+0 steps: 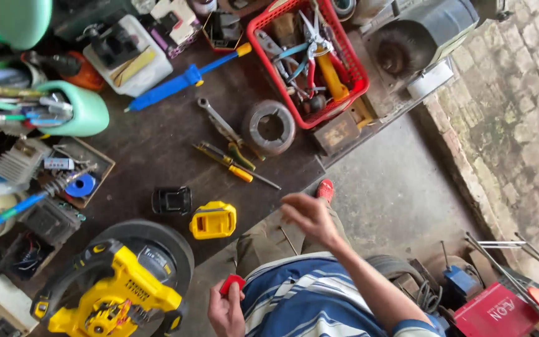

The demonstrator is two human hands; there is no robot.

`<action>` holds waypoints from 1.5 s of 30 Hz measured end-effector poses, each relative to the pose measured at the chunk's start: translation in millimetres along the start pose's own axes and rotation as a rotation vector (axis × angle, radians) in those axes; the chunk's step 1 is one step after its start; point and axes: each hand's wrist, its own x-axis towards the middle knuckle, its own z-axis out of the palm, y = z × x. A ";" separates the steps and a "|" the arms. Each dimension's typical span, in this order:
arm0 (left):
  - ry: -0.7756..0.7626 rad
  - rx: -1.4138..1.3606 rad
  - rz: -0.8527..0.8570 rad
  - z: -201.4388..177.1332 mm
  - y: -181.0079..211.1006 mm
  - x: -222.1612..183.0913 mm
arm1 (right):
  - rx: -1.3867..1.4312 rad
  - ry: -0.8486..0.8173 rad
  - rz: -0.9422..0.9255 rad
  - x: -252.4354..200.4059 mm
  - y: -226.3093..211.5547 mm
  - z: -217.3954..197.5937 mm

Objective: Assembling and repairing components of a yellow power tool housing at a workbench.

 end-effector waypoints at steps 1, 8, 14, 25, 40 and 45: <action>-0.033 -0.020 -0.006 11.3 24.4 0.8 | -0.153 0.101 -0.115 10.5 1.3 -21.6; -0.144 -0.237 -0.051 96.1 168.8 -11.6 | -0.881 0.570 -0.626 206.9 -14.3 -141.5; -0.375 -0.240 0.145 110.6 215.9 -15.0 | -1.299 0.619 -0.321 265.0 -8.4 -165.3; -0.569 -0.050 0.139 99.1 228.7 -5.9 | -0.133 0.393 -0.431 133.3 -80.9 -154.4; -1.048 -0.137 0.434 200.3 209.6 -29.0 | 0.527 0.424 0.126 -154.9 47.2 -74.0; -1.118 -0.107 0.533 244.6 192.6 -66.8 | 0.662 0.470 0.227 -185.9 53.1 -109.3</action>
